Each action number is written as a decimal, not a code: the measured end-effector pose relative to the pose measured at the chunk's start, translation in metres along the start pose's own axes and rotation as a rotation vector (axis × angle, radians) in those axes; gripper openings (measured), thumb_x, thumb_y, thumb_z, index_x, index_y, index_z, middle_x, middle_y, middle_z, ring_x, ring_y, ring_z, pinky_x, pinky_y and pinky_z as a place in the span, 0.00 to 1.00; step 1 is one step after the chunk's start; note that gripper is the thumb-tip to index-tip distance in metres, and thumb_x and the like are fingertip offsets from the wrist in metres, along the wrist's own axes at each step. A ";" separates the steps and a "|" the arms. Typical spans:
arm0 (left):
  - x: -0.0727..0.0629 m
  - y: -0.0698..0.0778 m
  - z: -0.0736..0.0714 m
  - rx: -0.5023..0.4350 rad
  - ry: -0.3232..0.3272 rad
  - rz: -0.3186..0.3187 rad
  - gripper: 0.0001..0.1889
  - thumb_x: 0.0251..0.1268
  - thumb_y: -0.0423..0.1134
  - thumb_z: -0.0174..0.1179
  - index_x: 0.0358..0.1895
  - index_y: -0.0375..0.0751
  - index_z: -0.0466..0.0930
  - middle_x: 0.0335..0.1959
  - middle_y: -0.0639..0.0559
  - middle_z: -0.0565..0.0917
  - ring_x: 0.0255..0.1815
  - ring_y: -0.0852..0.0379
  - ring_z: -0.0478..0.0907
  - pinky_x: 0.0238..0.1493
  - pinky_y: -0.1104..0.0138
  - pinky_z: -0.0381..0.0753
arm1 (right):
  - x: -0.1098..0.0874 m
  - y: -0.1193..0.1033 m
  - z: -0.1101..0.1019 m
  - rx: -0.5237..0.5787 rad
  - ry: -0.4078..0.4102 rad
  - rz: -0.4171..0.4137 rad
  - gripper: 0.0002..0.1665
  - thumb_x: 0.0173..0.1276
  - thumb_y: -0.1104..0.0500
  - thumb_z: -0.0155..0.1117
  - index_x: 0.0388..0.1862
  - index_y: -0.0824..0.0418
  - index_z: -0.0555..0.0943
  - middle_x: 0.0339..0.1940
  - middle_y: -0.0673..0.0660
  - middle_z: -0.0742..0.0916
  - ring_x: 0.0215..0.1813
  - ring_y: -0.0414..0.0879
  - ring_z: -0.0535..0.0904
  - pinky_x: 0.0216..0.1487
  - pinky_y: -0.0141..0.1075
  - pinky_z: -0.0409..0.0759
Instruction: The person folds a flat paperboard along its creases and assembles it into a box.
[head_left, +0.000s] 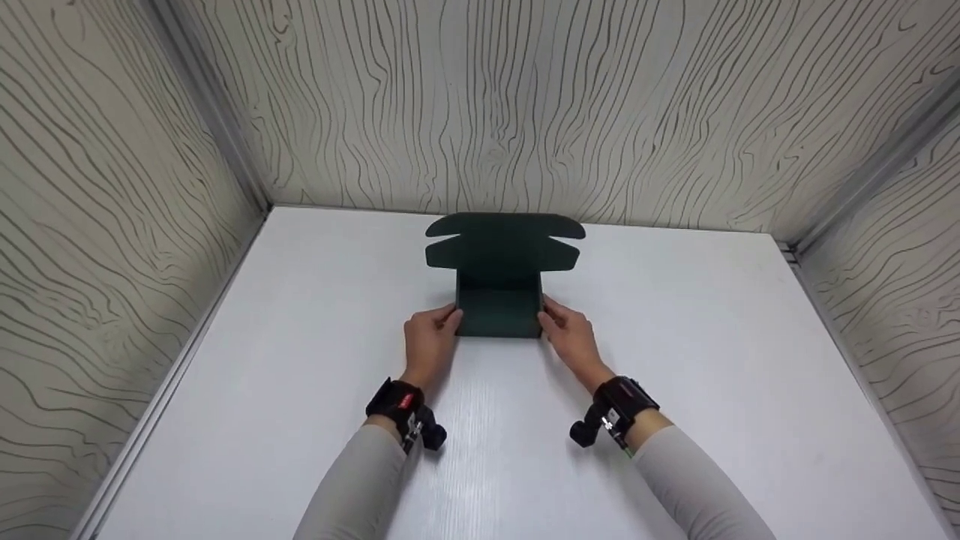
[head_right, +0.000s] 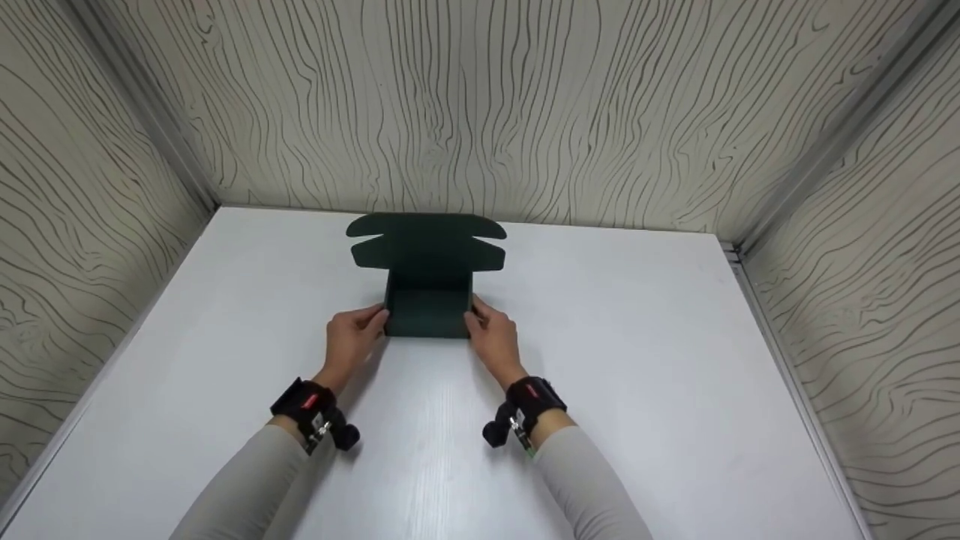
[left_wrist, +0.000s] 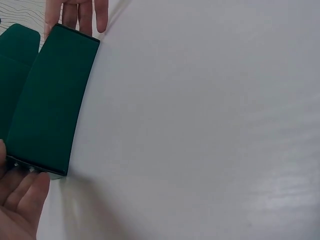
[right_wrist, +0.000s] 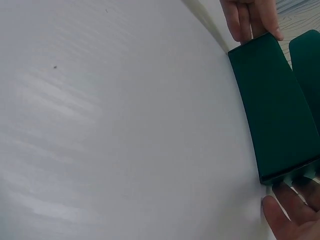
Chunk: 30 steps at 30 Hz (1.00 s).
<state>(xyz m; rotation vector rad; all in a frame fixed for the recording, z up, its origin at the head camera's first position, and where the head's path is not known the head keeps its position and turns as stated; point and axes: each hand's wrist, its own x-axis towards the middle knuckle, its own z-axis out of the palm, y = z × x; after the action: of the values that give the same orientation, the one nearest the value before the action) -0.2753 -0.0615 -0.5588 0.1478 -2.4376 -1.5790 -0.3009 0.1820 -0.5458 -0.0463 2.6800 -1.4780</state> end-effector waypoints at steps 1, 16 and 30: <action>0.000 0.000 0.000 -0.001 0.000 0.003 0.17 0.70 0.44 0.61 0.56 0.40 0.84 0.52 0.49 0.88 0.55 0.56 0.84 0.58 0.59 0.82 | 0.000 0.000 0.000 -0.002 0.005 -0.002 0.27 0.77 0.54 0.54 0.73 0.54 0.69 0.70 0.58 0.78 0.62 0.51 0.80 0.56 0.41 0.82; 0.014 0.006 -0.011 -0.034 0.060 0.025 0.20 0.70 0.45 0.60 0.60 0.38 0.80 0.51 0.46 0.86 0.50 0.53 0.85 0.54 0.60 0.84 | 0.009 0.002 -0.026 0.014 0.066 -0.008 0.25 0.75 0.52 0.58 0.66 0.61 0.76 0.59 0.62 0.85 0.58 0.53 0.83 0.59 0.44 0.82; 0.071 0.029 -0.038 -0.077 0.092 0.030 0.30 0.68 0.41 0.62 0.71 0.37 0.66 0.71 0.41 0.72 0.73 0.48 0.69 0.74 0.59 0.67 | 0.049 -0.027 -0.068 -0.002 0.133 0.033 0.34 0.72 0.57 0.61 0.74 0.62 0.63 0.72 0.65 0.72 0.71 0.58 0.72 0.69 0.47 0.74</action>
<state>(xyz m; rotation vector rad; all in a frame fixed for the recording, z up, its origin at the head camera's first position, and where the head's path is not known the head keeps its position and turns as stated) -0.3336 -0.0979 -0.5078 0.1662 -2.2951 -1.6139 -0.3561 0.2216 -0.4893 0.0993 2.7706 -1.5198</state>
